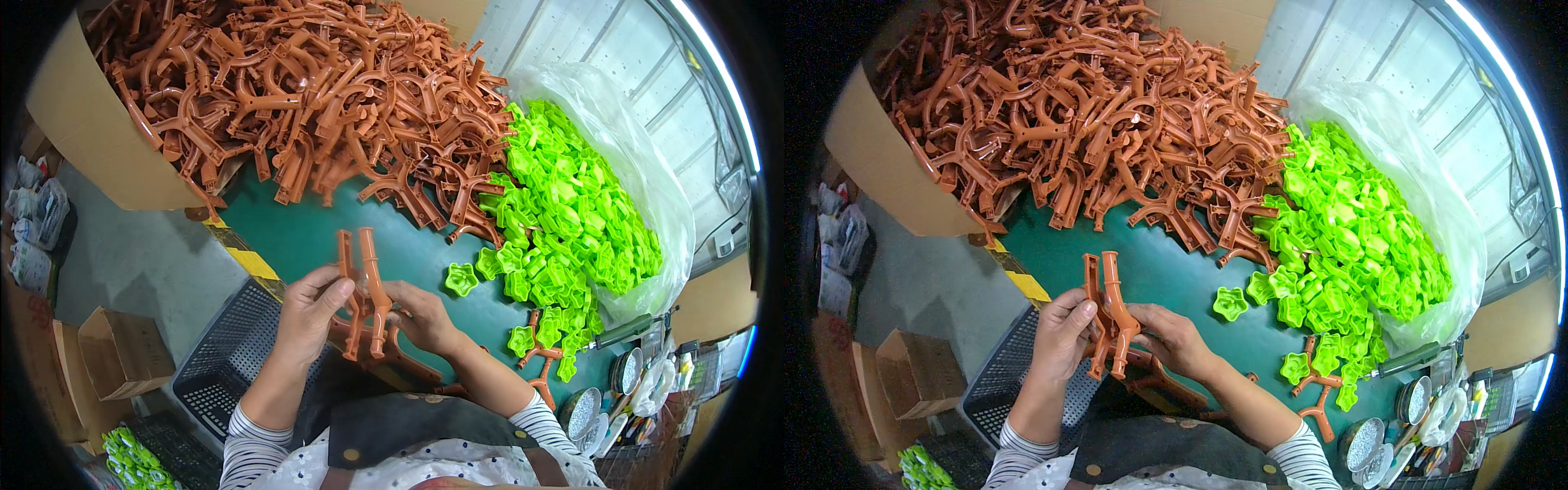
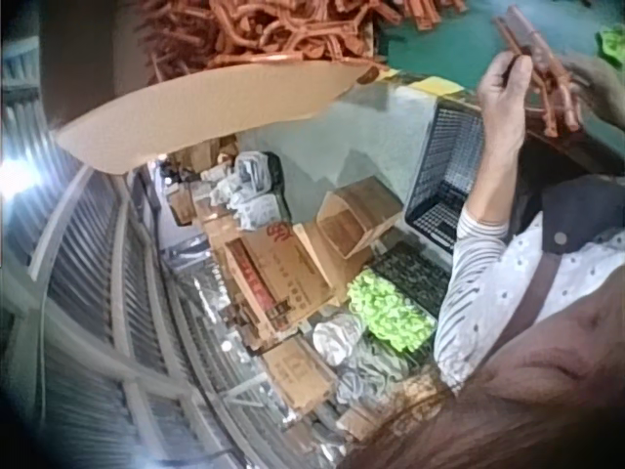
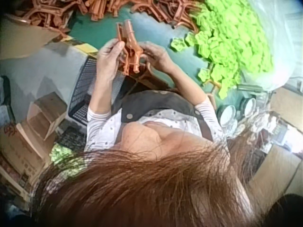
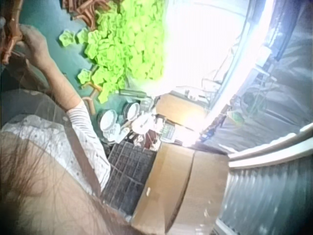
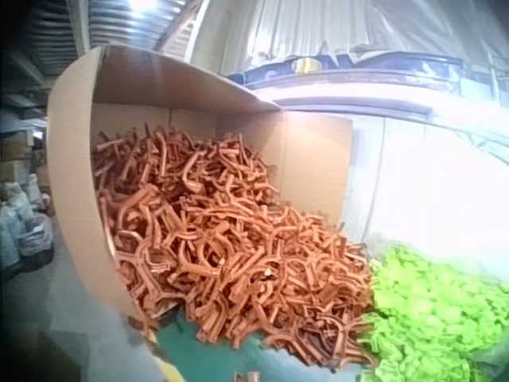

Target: The person repeatedly picks up brown plastic pipe fittings and green plastic flower-shaped pieces from a table, snaps them together by hand, and places the assembled units back on the table. The person handles the parts one at a time, occasionally shifting piles to access more pieces.

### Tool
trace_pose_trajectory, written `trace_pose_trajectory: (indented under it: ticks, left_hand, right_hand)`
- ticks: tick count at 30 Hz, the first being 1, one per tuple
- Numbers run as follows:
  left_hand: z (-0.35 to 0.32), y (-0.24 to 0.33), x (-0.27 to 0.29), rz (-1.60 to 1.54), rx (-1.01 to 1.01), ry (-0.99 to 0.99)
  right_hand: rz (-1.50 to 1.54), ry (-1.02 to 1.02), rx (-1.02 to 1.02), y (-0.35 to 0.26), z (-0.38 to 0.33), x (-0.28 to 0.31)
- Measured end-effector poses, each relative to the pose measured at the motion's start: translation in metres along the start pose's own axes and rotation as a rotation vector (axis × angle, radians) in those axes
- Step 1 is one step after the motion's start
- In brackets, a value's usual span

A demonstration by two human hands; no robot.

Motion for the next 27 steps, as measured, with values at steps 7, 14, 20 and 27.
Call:
trace_pose_trajectory:
  ticks: [7, 14, 20, 27]
  left_hand:
    - [-0.007, 0.012, -0.014, 0.162, 0.005, -0.025]
    - [-0.01, 0.011, -0.016, 0.232, 0.001, -0.023]
    - [-0.01, 0.015, -0.021, 0.225, -0.005, 0.01]
    - [-0.009, 0.017, -0.023, 0.211, -0.026, -0.008]
  right_hand:
    - [0.086, -0.03, 0.042, -0.001, -0.008, -0.004]
    - [0.2, -0.061, -0.1, 0.006, -0.011, -0.002]
    - [0.157, -0.009, -0.06, 0.006, -0.012, 0.004]
    - [0.038, -0.006, 0.034, -0.001, -0.011, 0.005]
Point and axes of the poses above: each hand's wrist, its own z-axis towards the middle knuckle, its own x-axis out of the back of the hand, y = z × x, the point moved 9 cm from there along z, towards the middle knuckle, and after that the axes turned 10 degrees about x, right-handed, at the moved point
